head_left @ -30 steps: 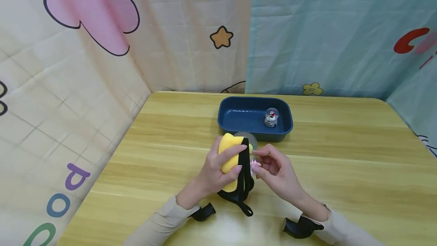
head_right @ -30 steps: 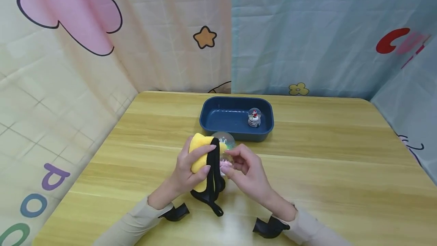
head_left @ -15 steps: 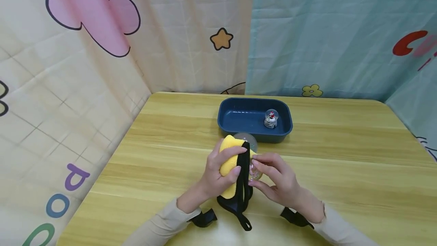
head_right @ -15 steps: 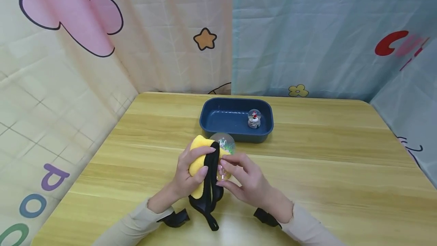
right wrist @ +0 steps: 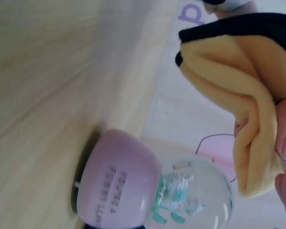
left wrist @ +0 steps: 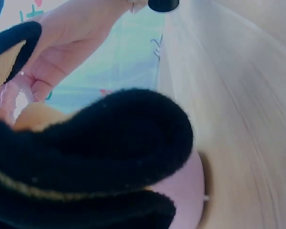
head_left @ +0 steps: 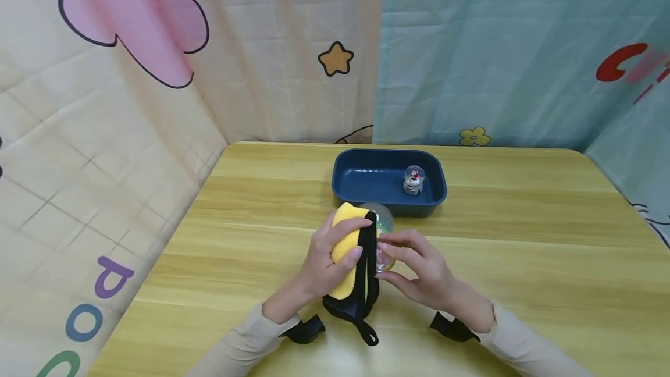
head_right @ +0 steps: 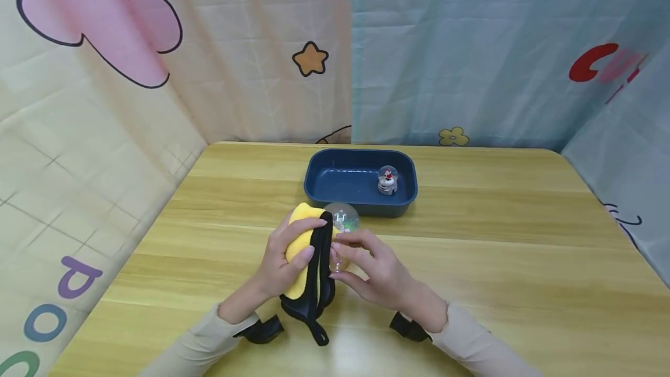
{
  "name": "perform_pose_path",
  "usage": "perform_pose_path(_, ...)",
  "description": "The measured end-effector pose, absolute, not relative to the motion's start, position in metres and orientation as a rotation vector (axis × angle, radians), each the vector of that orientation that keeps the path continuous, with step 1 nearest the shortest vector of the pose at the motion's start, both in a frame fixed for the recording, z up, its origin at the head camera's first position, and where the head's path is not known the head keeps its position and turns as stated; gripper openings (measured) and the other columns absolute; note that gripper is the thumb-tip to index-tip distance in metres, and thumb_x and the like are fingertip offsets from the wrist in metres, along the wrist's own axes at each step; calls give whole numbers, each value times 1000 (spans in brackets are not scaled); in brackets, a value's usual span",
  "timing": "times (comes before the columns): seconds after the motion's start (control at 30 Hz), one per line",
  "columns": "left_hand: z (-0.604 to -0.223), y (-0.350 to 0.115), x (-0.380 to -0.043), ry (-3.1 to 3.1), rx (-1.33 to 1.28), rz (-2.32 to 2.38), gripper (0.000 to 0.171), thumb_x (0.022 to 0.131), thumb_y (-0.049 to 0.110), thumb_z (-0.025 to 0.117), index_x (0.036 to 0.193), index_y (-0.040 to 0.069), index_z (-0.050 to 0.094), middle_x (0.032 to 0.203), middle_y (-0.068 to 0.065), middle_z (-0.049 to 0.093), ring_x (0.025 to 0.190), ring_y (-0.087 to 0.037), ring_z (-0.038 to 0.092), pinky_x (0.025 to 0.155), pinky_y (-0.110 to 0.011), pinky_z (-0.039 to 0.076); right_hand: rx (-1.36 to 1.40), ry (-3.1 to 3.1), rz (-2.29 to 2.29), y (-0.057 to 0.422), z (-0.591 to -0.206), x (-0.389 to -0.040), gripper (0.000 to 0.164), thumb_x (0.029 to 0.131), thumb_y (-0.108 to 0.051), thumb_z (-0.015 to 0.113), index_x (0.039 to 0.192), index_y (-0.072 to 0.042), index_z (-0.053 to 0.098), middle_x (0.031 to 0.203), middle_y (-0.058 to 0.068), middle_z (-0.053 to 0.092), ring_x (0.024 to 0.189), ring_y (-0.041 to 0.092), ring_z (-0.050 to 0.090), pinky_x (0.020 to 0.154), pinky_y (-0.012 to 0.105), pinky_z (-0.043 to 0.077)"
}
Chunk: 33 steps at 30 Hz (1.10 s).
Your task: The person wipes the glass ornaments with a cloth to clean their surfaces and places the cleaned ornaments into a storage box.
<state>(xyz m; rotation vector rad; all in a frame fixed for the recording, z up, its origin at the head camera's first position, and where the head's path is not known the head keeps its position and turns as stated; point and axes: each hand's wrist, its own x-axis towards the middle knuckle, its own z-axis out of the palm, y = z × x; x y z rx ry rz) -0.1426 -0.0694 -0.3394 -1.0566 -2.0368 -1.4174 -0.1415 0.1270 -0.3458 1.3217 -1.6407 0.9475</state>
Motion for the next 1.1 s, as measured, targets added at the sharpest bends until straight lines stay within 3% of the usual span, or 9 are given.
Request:
perform_pose_path(0.13,-342,-76,-146,-2050,-1016,-1409,31,90,24,50,116,11,57,110,-18,54,86,-21,55,65,-23,51,1271,-1716,1069,125,-349,-141,39,86,-26,66,98,11,61,95,22,57,90,22,60,90,14,48)
perform_pose_path(0.3,-342,-81,-151,-2028,-976,-1447,33,88,21,50,118,10,56,113,-18,53,91,-21,53,68,-25,51,1184,-1848,1235,128,-346,-138,38,87,-27,66,101,8,60,98,18,58,86,14,56,75,12,49)
perform_pose_path(0.4,-341,-83,-153,-2008,-964,-1466,34,87,18,49,119,9,55,114,-18,52,92,-21,52,69,-26,51,1131,-1946,1359,132,-341,-137,32,81,-11,71,106,6,60,100,15,58,84,9,52,68,13,47)
perform_pose_path(0.53,-339,-85,-154,-1981,-941,-1501,35,87,17,48,120,9,54,115,-19,50,92,-18,50,68,-25,49,1050,-1999,1471,141,-330,-142,43,67,15,70,108,7,60,99,12,58,84,6,50,69,11,47)
perform_pose_path(0.6,-339,-86,-154,-1961,-934,-1516,35,87,17,48,120,9,54,115,-19,50,92,-18,50,68,-25,49,991,-2022,1479,147,-322,-150,43,66,19,68,106,8,60,96,9,57,81,4,49,67,10,46)
perform_pose_path(0.73,-337,-87,-155,-1937,-937,-1516,35,87,17,47,121,8,54,113,-20,50,91,-18,50,67,-25,49,846,-2119,1340,158,-307,-178,35,70,13,69,104,7,63,87,7,58,69,6,45,56,13,42)
perform_pose_path(0.87,-336,-87,-155,-1941,-936,-1523,35,87,18,48,121,8,54,114,-19,49,90,-19,50,66,-24,48,682,-2305,1022,161,-304,-211,30,76,-6,73,104,0,66,83,10,58,61,9,42,53,18,38)
perform_pose_path(0.97,-336,-87,-154,-1951,-936,-1532,35,88,19,47,121,9,53,114,-19,49,90,-19,50,66,-24,48,627,-2455,791,158,-308,-233,33,81,-19,71,108,-1,66,89,13,61,63,14,46,56,25,40)
perform_pose_path(1.1,-337,-88,-154,-1956,-933,-1539,35,89,20,48,121,9,53,115,-19,48,90,-19,50,67,-24,48,681,-2615,578,149,-314,-257,33,84,-20,67,109,2,65,97,18,64,74,25,58,64,38,50)
